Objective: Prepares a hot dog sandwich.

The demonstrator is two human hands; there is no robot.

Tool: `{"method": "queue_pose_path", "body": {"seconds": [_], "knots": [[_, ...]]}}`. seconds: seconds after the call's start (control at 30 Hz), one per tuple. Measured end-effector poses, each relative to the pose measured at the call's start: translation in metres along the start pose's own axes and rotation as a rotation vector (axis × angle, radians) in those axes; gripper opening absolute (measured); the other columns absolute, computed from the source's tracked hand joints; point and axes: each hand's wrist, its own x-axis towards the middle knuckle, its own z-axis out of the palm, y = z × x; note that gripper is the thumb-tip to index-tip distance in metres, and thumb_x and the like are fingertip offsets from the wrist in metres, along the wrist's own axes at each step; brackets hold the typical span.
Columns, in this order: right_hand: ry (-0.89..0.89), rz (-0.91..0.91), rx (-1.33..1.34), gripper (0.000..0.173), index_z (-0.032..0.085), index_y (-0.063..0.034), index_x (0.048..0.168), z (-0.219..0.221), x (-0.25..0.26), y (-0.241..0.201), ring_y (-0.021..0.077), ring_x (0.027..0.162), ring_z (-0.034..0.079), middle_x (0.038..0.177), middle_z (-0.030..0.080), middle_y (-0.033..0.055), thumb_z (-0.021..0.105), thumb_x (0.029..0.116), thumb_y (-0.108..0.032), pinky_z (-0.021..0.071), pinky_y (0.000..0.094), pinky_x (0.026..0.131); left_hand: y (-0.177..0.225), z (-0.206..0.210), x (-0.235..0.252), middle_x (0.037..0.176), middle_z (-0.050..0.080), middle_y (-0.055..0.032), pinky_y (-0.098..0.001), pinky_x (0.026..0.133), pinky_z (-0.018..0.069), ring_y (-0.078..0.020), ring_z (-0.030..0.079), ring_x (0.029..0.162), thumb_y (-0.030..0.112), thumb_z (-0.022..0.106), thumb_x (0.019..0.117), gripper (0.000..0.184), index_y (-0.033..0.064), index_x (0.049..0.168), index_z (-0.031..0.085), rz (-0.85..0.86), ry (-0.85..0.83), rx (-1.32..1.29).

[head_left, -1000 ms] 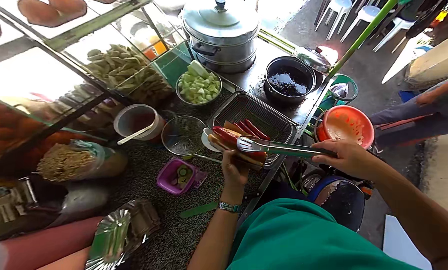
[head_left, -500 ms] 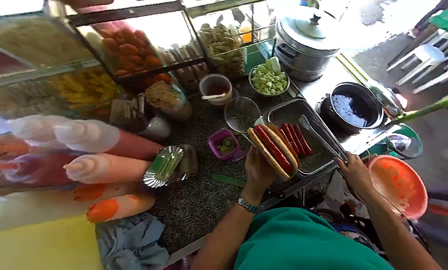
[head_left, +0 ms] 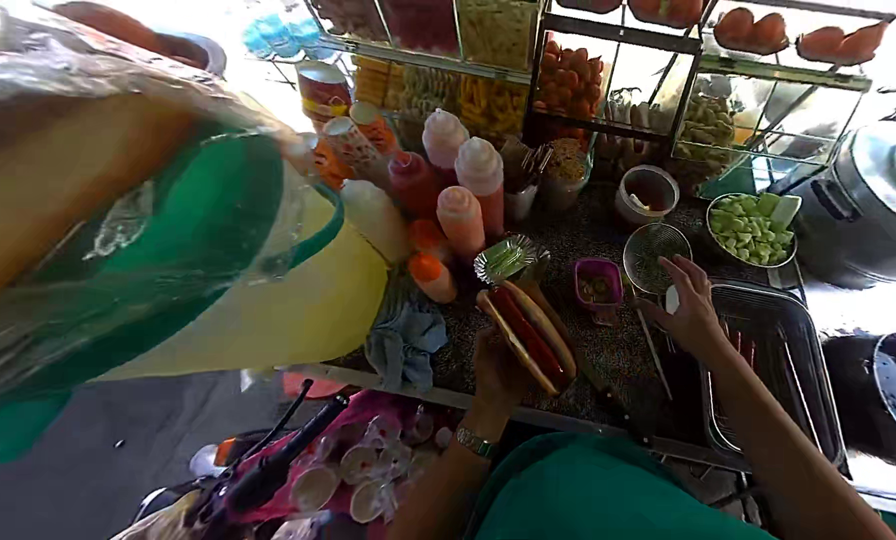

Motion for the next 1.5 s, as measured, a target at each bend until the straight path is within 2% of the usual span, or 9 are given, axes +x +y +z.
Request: {"method": "queue_pose_path", "body": {"seconds": [0.13,0.37,0.57,0.83,1.07,1.17,1.23,1.33,1.5], "knots": [[-0.385,-0.115,0.694,0.089,0.012,-0.0158,0.166,0.027,0.059,-0.099,0.0193,0.148,0.041,0.166,0.035,0.0018,0.039,0.0998,-0.070,0.0414,0.0455,0.116,0.031,-0.021,-0.026,0.099,0.075,-0.0029,-0.0414,0.082,0.0605,-0.0176,0.072,0.096,0.048,0.010,0.1022,0.062,0.0161,0.112,0.062,0.163,0.128,-0.062],[-0.715,0.018,1.429,0.064,0.029,-0.0267,0.161,0.081,0.086,-0.167,0.0169,0.126,0.063,0.154,0.051,-0.0008,0.023,0.1070,-0.061,0.0539,0.0358,0.103,0.059,-0.056,-0.055,0.104,0.076,-0.0076,-0.0450,0.082,0.0610,-0.0212,0.073,0.098,0.053,0.027,0.0996,0.056,0.0178,0.108,0.069,0.330,0.102,-0.190],[-0.911,-0.388,0.646,0.070,0.047,-0.0031,0.152,0.181,0.069,-0.180,0.0234,0.145,0.043,0.156,0.049,0.0101,0.034,0.1060,-0.054,0.0356,0.0449,0.119,0.075,-0.088,-0.089,0.103,0.076,-0.0053,-0.0450,0.083,0.0616,-0.0197,0.073,0.098,0.060,0.046,0.0935,0.049,0.0208,0.105,0.072,0.498,0.181,-0.135],[-0.909,-0.967,-0.012,0.062,0.036,-0.0317,0.161,0.363,0.012,-0.163,0.0414,0.158,0.005,0.172,0.017,0.0117,0.040,0.1050,-0.058,-0.0029,0.0698,0.121,0.083,-0.106,-0.147,0.101,0.077,0.0005,-0.0393,0.081,0.0622,-0.0138,0.074,0.096,0.055,0.051,0.0948,0.038,0.0255,0.101,0.074,0.682,0.333,-0.078],[-1.247,-0.766,-0.049,0.078,0.028,-0.0193,0.164,0.322,0.008,-0.165,0.0478,0.157,-0.002,0.171,0.002,0.0238,0.061,0.0996,-0.048,0.0022,0.0644,0.124,0.079,-0.123,-0.165,0.111,0.076,-0.0020,-0.0410,0.089,0.0605,-0.0160,0.072,0.105,0.058,0.067,0.0844,0.044,0.0236,0.111,0.076,0.693,0.216,-0.086],[-1.092,-0.646,0.099,0.043,0.067,0.0044,0.127,0.254,0.042,-0.218,0.0413,0.137,0.051,0.143,0.056,0.0271,0.065,0.1007,-0.029,0.0393,0.0540,0.114,0.084,-0.121,-0.165,0.108,0.077,-0.0005,-0.0402,0.087,0.0608,-0.0147,0.073,0.102,0.056,0.065,0.0864,0.040,0.0251,0.108,0.077,0.721,0.234,-0.099],[-0.693,-0.581,0.202,0.034,0.067,0.0068,0.119,0.213,0.076,-0.259,0.0369,0.115,0.064,0.123,0.065,0.0252,0.069,0.0983,-0.020,0.0518,0.0500,0.100,0.087,-0.121,-0.160,0.108,0.077,-0.0009,-0.0408,0.087,0.0612,-0.0150,0.073,0.102,0.056,0.064,0.0882,0.038,0.0255,0.108,0.076,0.729,0.241,-0.116],[-0.383,-0.480,0.166,0.067,0.050,0.0063,0.144,0.197,0.136,-0.303,0.0417,0.129,0.054,0.138,0.053,0.0290,0.079,0.0877,-0.014,0.0479,0.0510,0.105,0.092,-0.118,-0.151,0.107,0.076,-0.0024,-0.0421,0.086,0.0610,-0.0166,0.073,0.102,0.053,0.063,0.0887,0.037,0.0237,0.107,0.076,0.707,0.217,-0.146],[-0.575,-0.330,-0.034,0.093,0.030,-0.0007,0.158,0.227,0.173,-0.325,0.0474,0.125,0.056,0.147,0.045,0.0329,0.084,0.0844,-0.018,0.0494,0.0574,0.100,0.087,-0.111,-0.146,0.106,0.077,-0.0029,-0.0407,0.085,0.0615,-0.0163,0.074,0.100,0.052,0.067,0.0855,0.039,0.0217,0.108,0.077,0.657,0.130,-0.177]]}}
